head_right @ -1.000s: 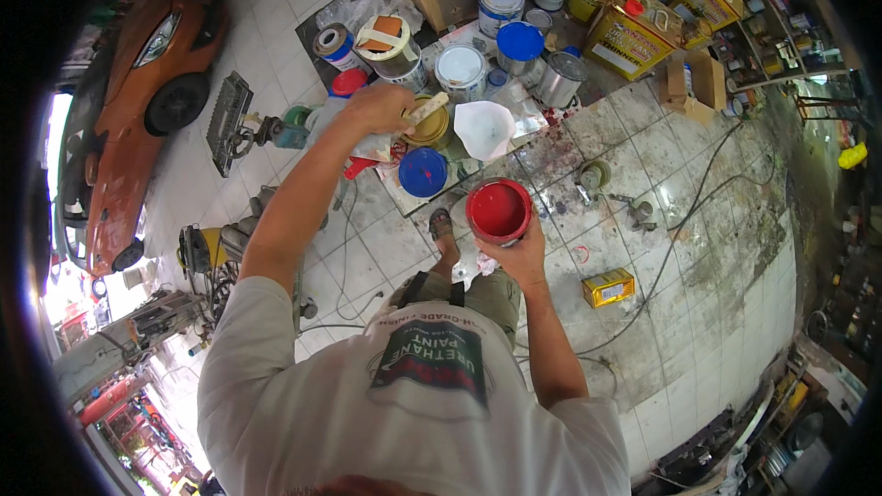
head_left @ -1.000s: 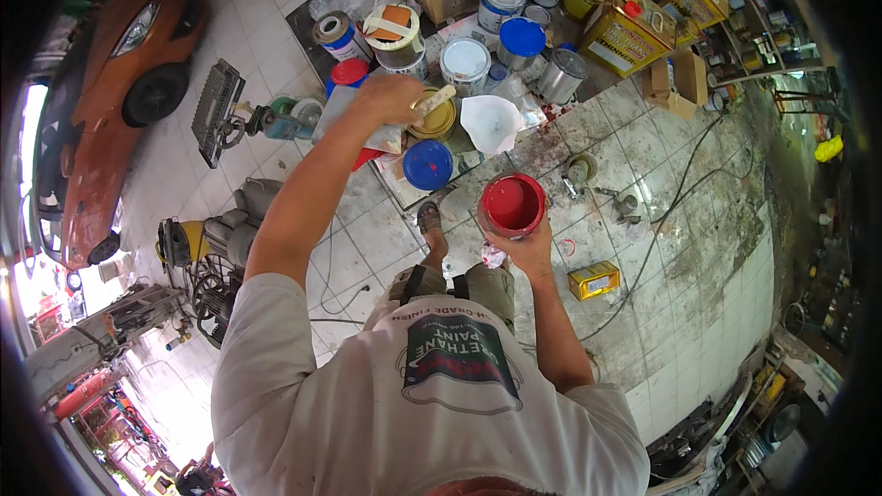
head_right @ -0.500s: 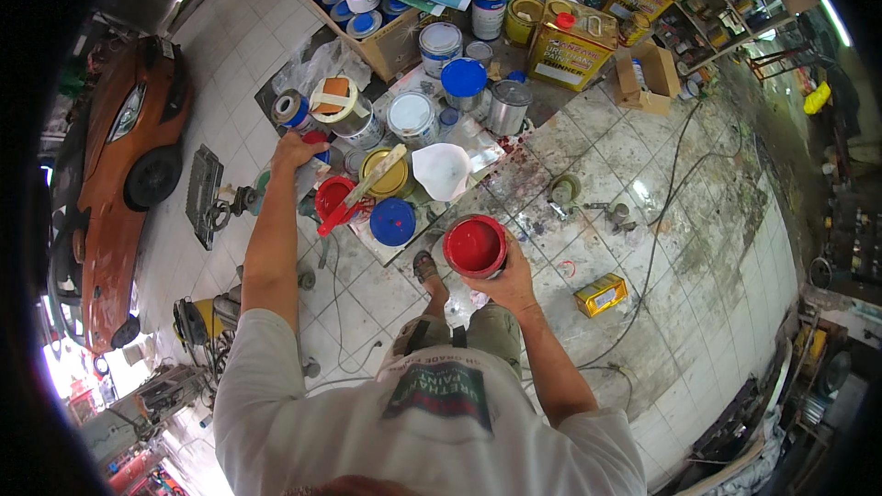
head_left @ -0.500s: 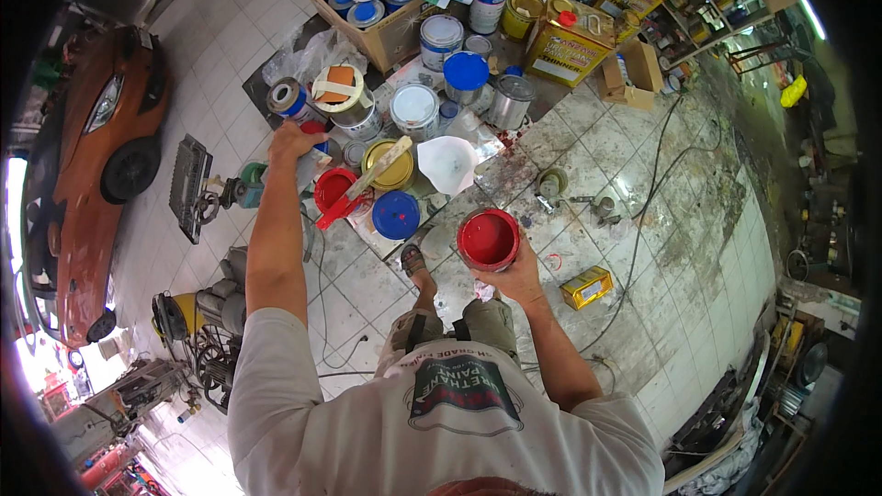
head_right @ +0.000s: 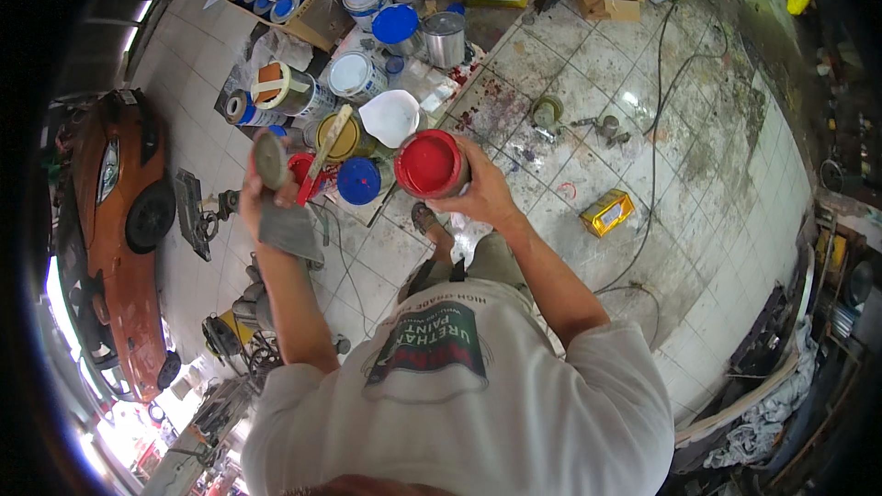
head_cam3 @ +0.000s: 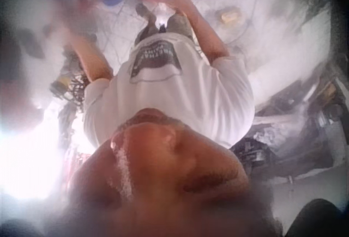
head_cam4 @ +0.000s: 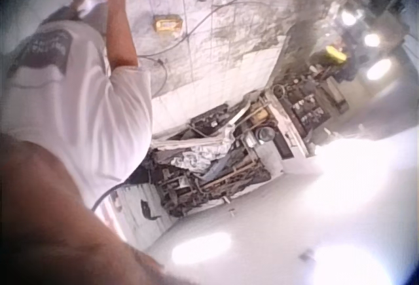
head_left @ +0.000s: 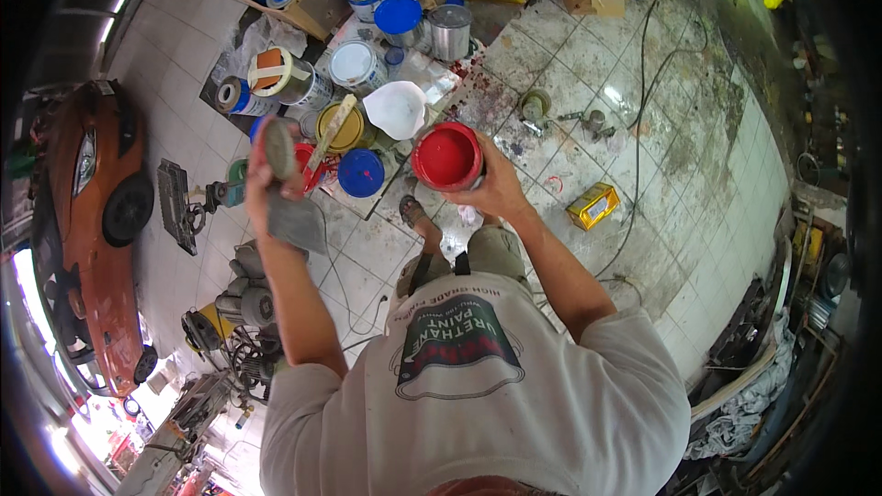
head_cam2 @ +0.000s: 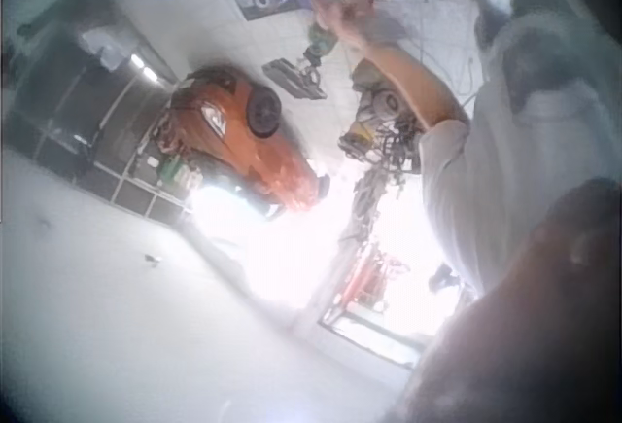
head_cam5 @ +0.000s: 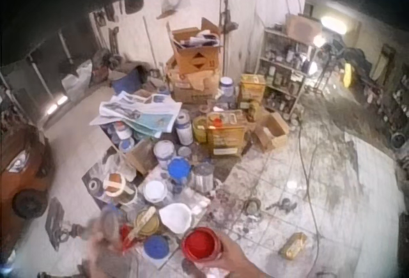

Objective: The person retrieves a red paint can from a shelf, opens it, and uses a stick to transfer red paint into a smaller container. The person then closes the can and returns it to the shelf.

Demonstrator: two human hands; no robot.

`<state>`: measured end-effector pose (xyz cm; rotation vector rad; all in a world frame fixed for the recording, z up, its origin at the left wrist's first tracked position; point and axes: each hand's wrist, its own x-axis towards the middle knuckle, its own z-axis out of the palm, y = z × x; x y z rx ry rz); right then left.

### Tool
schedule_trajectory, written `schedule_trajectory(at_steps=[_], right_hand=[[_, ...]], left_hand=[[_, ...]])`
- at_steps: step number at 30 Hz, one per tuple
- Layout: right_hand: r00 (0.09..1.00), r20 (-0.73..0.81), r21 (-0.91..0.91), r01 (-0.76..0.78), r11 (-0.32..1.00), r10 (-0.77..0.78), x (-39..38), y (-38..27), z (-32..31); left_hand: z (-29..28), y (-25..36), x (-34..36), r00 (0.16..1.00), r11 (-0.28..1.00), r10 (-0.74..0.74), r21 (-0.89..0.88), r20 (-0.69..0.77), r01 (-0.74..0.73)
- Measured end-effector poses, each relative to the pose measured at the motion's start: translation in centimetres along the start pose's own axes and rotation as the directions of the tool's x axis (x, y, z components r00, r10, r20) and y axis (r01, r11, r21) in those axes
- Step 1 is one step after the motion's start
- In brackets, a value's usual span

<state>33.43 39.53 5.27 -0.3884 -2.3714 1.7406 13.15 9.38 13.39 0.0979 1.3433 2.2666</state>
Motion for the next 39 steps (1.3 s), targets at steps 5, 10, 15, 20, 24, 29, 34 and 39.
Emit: schedule_trajectory(at_steps=[5, 10, 15, 20, 24, 29, 34, 39], right_hand=[[0.995, 0.022, 0.030, 0.101, 0.994, -0.102, 1.6, 1.3, -1.3], [0.991, 0.124, 0.019, 0.037, 0.999, -0.039, 2.4, 1.3, -4.0], [0.989, 0.133, 0.007, 0.061, 0.998, -0.061, 2.7, 2.8, -6.5], [0.986, 0.124, -0.040, 0.116, 0.992, -0.110, 2.8, 4.4, -8.6], [0.984, 0.160, -0.023, 0.088, 0.996, -0.083, 2.9, 4.7, -9.6], [0.981, 0.186, 0.077, 0.035, 0.996, -0.049, 2.8, 5.7, -9.4], [0.982, 0.186, 0.147, 0.003, 0.989, -0.031, 2.9, 6.2, -8.7], [0.978, 0.207, 0.203, -0.025, 0.979, -0.018, 3.7, 5.6, -9.0]], left_hand=[[7.5, -5.4, -2.2, 0.994, 0.977, -0.030, -0.207, 0.105, 0.051], [10.9, -6.3, -1.6, 0.980, 0.948, -0.033, -0.306, 0.195, 0.093], [14.2, -7.6, -0.9, 0.984, 0.966, -0.050, -0.241, 0.169, 0.091], [17.8, -9.1, 0.0, 0.996, 0.979, -0.042, 0.200, 0.075, 0.026], [19.7, -12.2, 1.0, 0.995, 0.882, 0.103, 0.462, 0.004, -0.093], [21.3, -13.0, 1.2, 0.996, 0.805, 0.081, 0.592, -0.035, -0.044], [20.3, -11.6, 1.7, 0.978, 0.723, 0.124, 0.691, -0.170, 0.028], [16.9, -12.1, 1.1, 0.958, 0.831, 0.106, 0.552, -0.267, 0.062]])
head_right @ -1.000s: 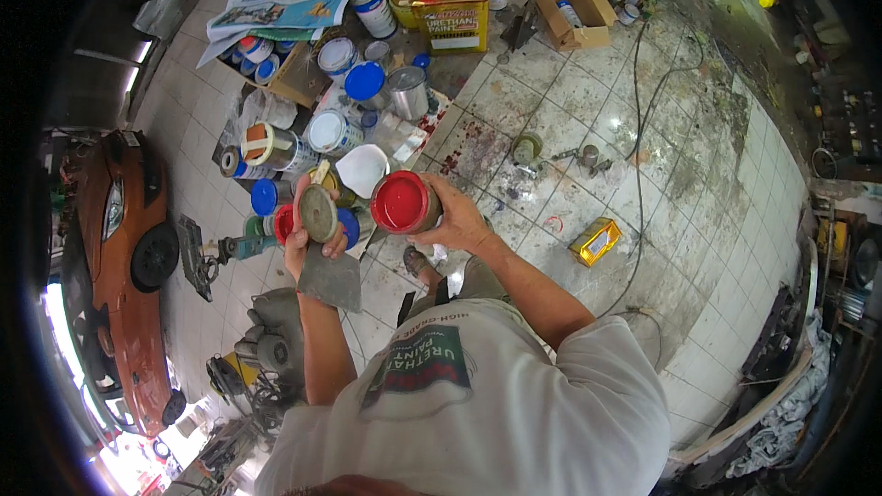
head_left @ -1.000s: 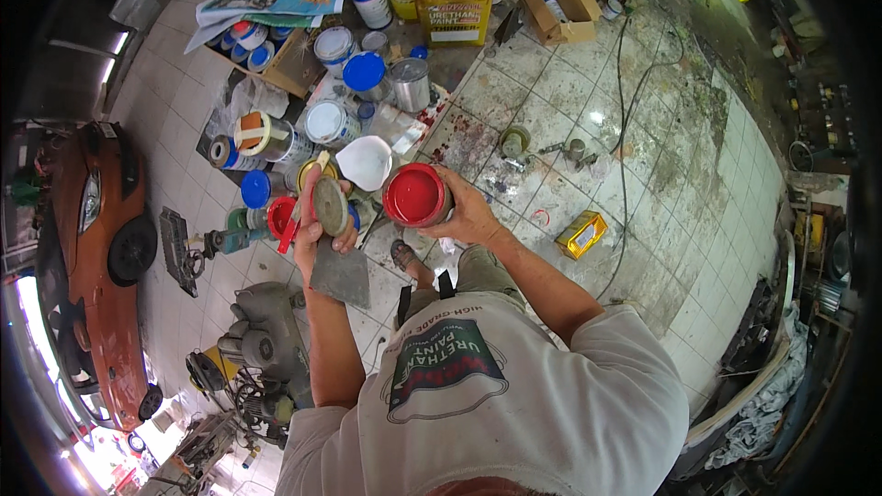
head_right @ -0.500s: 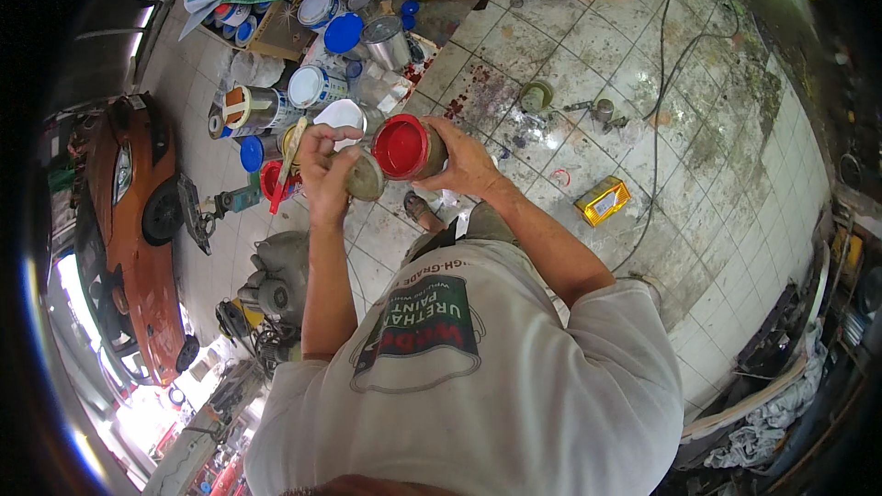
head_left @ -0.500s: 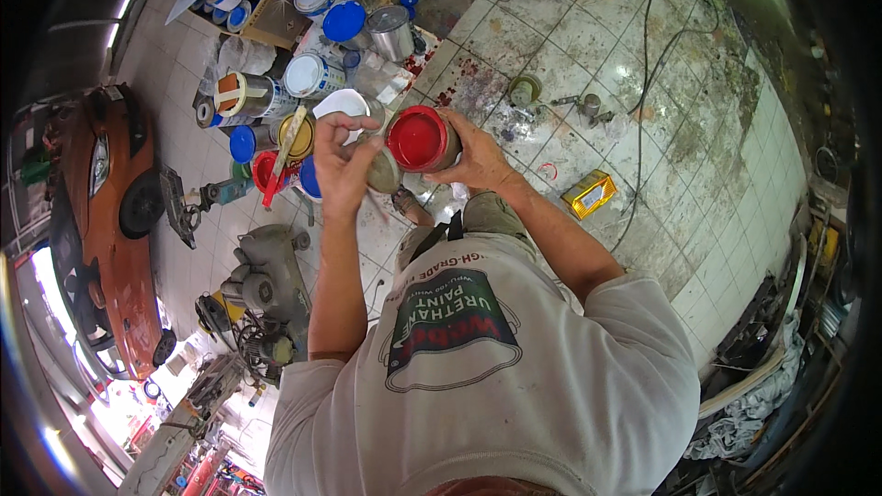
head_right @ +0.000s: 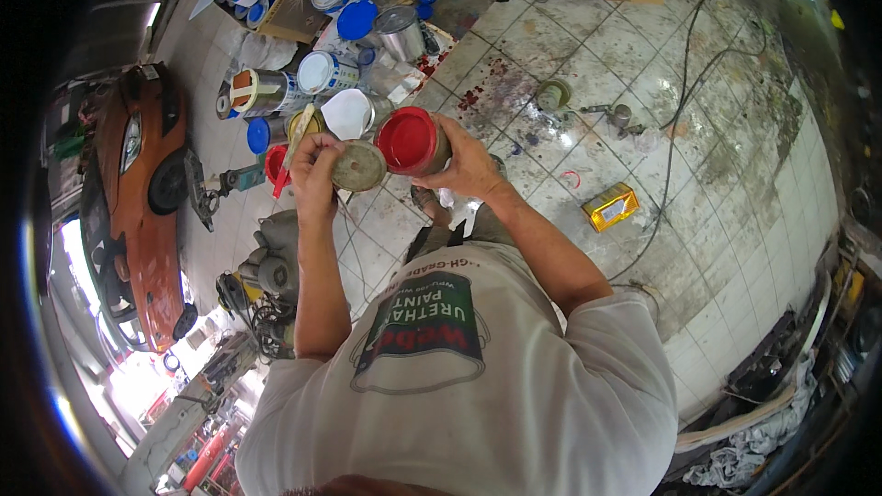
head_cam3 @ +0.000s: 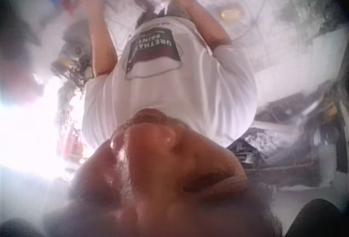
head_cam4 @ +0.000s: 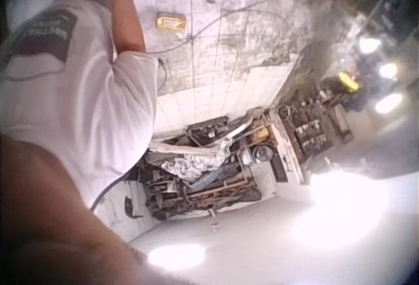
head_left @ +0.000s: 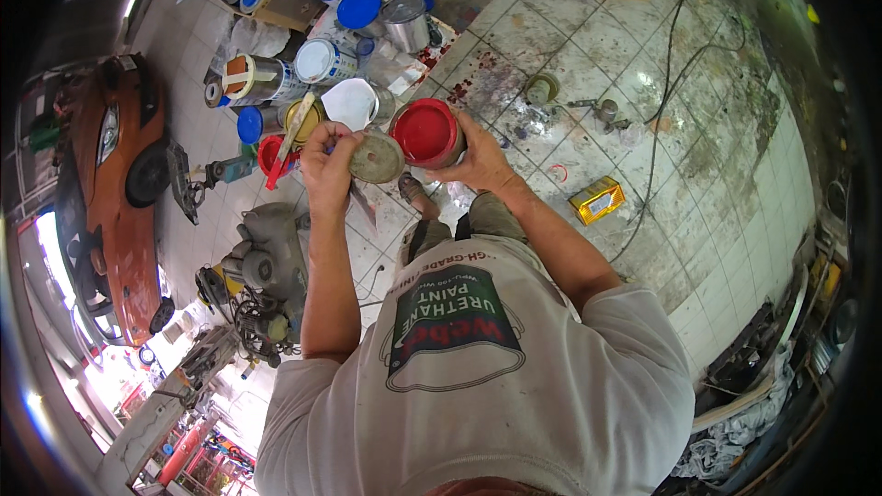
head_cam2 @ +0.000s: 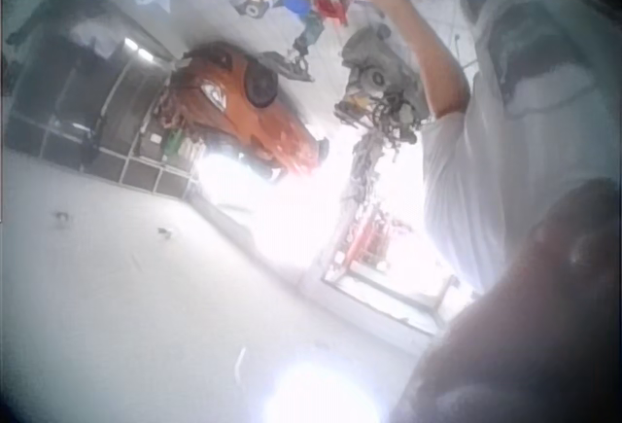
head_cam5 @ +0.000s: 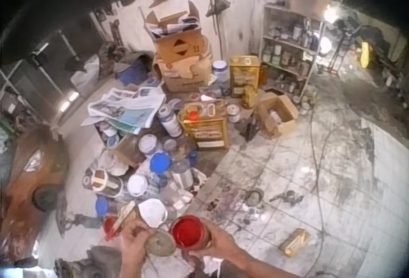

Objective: The person retrieves a red paint can from a shelf, opens it, and uses a stick to transfer red paint into a smaller container. The person then closes the can and returns it to the shelf.

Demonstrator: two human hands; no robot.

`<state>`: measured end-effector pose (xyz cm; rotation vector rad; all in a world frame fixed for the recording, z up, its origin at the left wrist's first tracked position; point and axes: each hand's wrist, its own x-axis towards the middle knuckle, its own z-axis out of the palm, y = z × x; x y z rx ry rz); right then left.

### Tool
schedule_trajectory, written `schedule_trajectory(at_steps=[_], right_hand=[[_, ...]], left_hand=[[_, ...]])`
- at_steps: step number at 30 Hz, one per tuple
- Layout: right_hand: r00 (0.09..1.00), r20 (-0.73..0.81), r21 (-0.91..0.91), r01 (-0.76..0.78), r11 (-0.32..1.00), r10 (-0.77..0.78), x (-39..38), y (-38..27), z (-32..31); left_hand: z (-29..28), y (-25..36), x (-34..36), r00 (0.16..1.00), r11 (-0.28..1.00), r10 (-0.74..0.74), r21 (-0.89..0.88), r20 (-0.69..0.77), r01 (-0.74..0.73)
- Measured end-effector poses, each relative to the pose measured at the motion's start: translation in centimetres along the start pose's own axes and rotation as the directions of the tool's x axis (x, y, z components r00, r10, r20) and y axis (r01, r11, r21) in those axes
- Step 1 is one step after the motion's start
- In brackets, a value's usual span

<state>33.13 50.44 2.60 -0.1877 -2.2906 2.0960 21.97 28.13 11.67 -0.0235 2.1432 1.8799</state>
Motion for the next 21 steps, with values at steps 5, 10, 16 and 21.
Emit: schedule_trajectory(at_steps=[5, 10, 16, 21], right_hand=[[1.000, 0.000, -0.126, 0.004, 0.992, -0.004, 0.5, 0.0, -0.4], [0.998, 0.010, -0.170, 0.066, 0.983, -0.066, 0.2, -0.7, -0.6], [0.997, -0.022, -0.131, 0.068, 0.989, -0.071, -1.3, -2.0, -0.5], [0.979, -0.150, -0.219, 0.103, 0.970, -0.138, -4.8, -3.3, -0.7]], left_hand=[[1.6, 1.1, -0.9, 0.999, 0.974, -0.042, -0.223, -0.029, 0.035], [3.4, 1.9, -0.5, 0.977, 0.939, 0.182, 0.277, 0.107, -0.205], [3.2, 3.1, -2.5, 0.981, 0.841, 0.117, 0.510, 0.157, -0.181], [5.2, 5.6, -5.4, 0.869, 0.660, 0.290, 0.574, 0.401, -0.485]])
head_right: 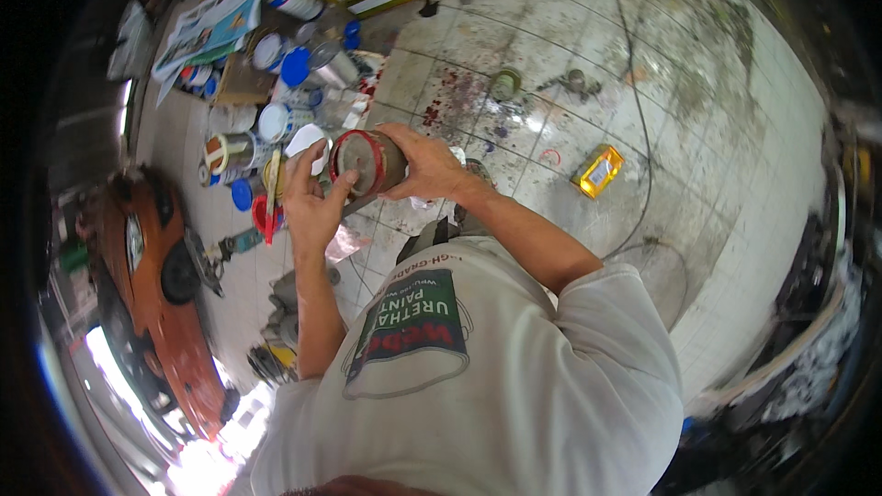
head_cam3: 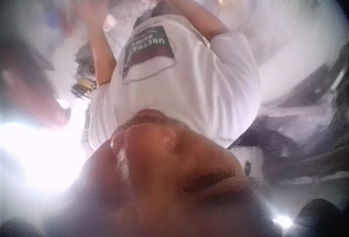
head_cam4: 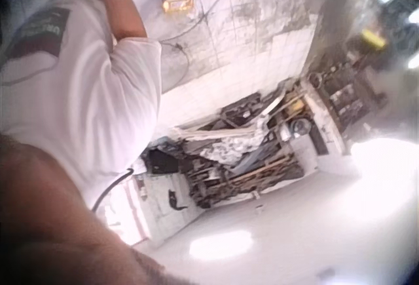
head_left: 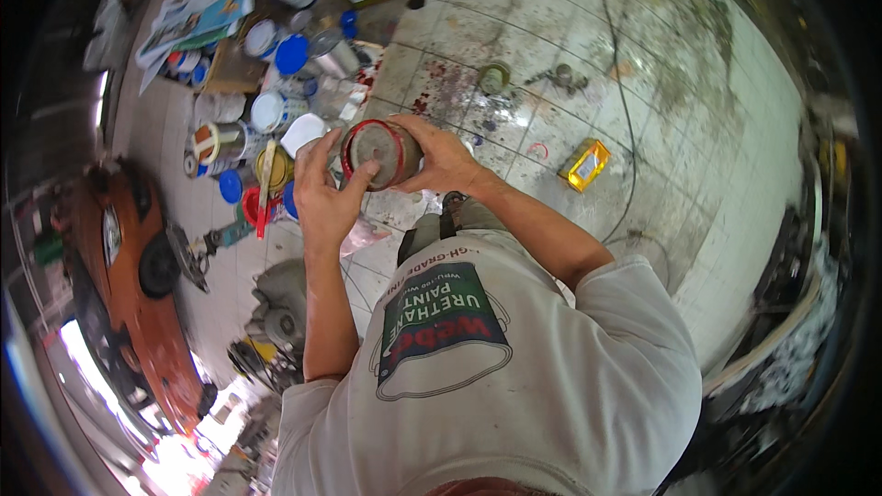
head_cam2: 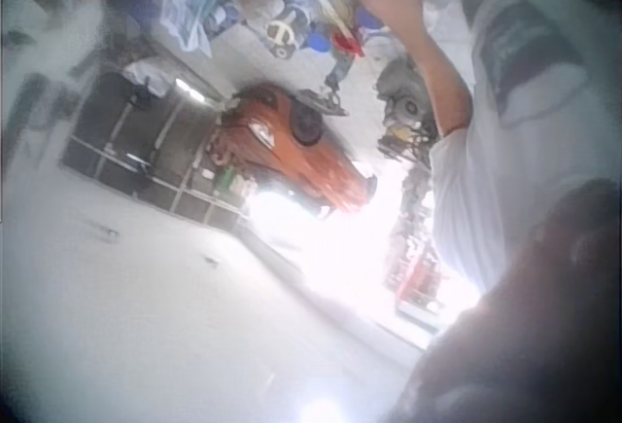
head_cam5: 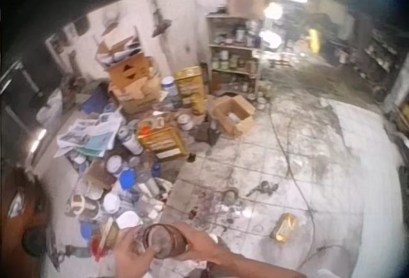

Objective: The person retrieves a red paint can from a shelf, opens it, and uses a stick to transfer red paint into a smaller container. The person then closes the can and returns it to the shelf.

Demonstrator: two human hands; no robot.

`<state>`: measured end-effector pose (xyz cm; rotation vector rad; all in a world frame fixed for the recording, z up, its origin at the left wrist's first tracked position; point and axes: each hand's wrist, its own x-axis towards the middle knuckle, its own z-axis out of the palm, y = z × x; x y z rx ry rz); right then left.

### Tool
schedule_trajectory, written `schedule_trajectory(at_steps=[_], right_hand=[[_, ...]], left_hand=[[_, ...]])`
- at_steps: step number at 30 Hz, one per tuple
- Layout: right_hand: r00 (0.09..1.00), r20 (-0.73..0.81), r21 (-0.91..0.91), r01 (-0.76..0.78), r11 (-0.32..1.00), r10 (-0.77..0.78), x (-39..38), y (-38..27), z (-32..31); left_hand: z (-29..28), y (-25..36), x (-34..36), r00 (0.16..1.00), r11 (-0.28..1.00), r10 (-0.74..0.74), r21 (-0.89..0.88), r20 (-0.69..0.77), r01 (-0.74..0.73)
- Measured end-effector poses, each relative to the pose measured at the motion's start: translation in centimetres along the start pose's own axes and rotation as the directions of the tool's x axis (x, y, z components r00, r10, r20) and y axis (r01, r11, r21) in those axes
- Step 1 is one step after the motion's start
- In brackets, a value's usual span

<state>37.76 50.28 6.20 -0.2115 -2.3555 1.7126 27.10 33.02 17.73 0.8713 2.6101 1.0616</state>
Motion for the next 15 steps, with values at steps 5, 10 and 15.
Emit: schedule_trajectory(at_steps=[5, 10, 15], right_hand=[[0.986, -0.153, -0.069, -0.081, 0.994, 0.069, -5.4, -1.1, -0.8], [0.940, -0.300, -0.057, -0.191, 0.980, 0.165, -11.3, -1.4, -2.8], [0.882, -0.456, -0.073, -0.172, 0.982, 0.120, -15.3, 0.9, -5.9]], left_hand=[[1.2, 2.9, -1.6, 0.933, 0.954, 0.285, 0.033, 0.219, -0.299], [4.7, 5.2, -2.8, 0.871, 0.931, 0.356, -0.055, 0.339, -0.360], [8.3, 8.6, -0.5, 0.754, 0.903, 0.429, -0.208, 0.497, -0.377]])
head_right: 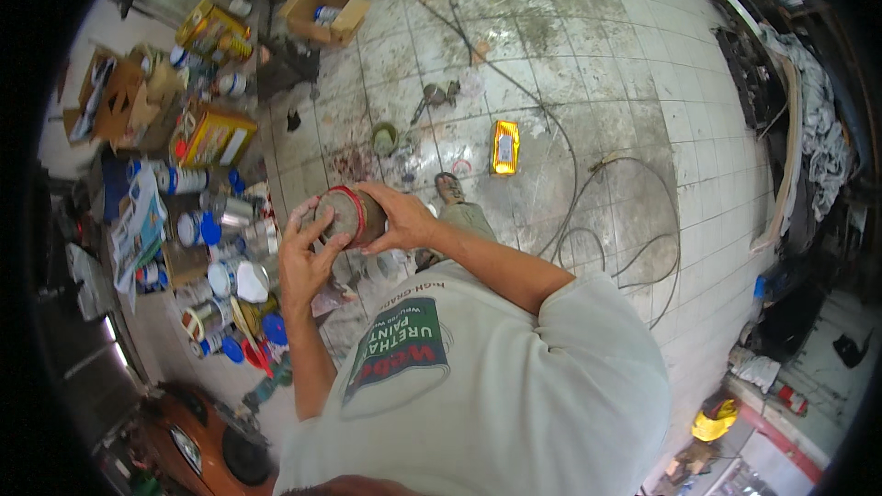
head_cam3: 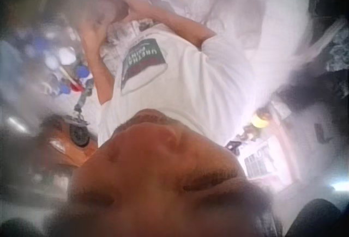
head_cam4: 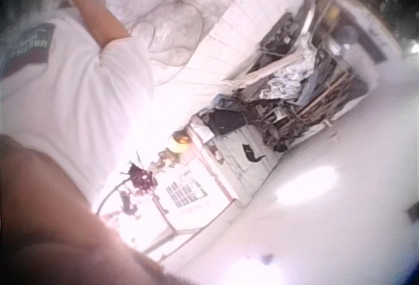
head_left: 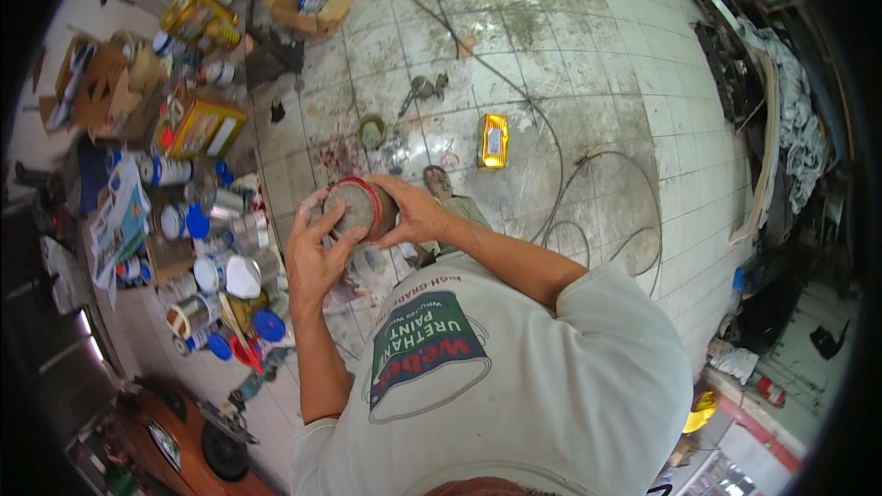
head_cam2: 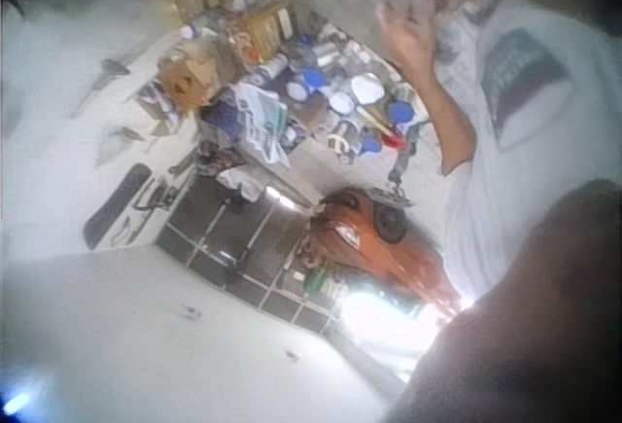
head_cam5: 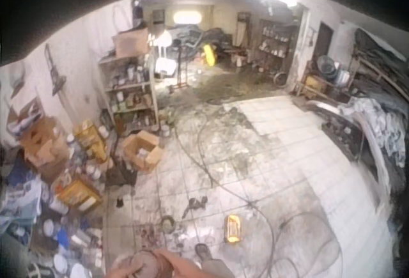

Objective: The person retrieves a red paint can from a shelf, opens it, and uses a stick to transfer red paint into a smaller container. The person then closes the can and returns it to the shelf.

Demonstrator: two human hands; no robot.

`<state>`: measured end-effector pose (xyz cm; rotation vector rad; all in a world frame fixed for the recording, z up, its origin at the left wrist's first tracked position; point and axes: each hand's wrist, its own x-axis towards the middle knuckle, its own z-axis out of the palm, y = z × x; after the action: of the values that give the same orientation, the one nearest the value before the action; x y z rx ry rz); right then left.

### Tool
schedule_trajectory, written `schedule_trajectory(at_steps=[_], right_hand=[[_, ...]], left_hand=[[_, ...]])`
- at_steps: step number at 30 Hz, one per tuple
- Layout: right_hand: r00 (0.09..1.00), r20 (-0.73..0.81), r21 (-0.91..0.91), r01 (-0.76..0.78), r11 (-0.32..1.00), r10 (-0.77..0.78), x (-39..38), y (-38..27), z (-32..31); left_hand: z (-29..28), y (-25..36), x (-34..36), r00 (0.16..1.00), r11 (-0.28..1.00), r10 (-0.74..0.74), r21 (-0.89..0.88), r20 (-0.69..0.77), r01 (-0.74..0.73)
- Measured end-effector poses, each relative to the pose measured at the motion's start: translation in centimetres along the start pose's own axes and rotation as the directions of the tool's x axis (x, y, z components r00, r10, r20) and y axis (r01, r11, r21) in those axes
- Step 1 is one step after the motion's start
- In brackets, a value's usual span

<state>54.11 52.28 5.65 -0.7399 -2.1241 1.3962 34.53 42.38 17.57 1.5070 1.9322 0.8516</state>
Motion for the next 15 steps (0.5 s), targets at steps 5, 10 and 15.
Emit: schedule_trajectory(at_steps=[5, 10, 15], right_hand=[[0.992, -0.130, 0.063, 0.006, 0.998, 0.002, 2.6, 2.1, -7.2], [0.988, -0.153, 0.012, 0.013, 1.000, -0.011, 8.0, 4.4, -18.0], [0.981, -0.186, -0.036, -0.056, 0.998, 0.048, 12.1, 6.8, -29.1]], left_hand=[[2.5, 1.0, 8.4, 0.996, 0.991, 0.089, -0.107, 0.025, -0.086], [8.8, -1.7, 19.1, 0.841, 0.739, -0.140, -0.510, 0.523, 0.440], [12.5, 8.7, 30.4, 0.789, 0.699, -0.134, -0.508, 0.599, 0.504]])
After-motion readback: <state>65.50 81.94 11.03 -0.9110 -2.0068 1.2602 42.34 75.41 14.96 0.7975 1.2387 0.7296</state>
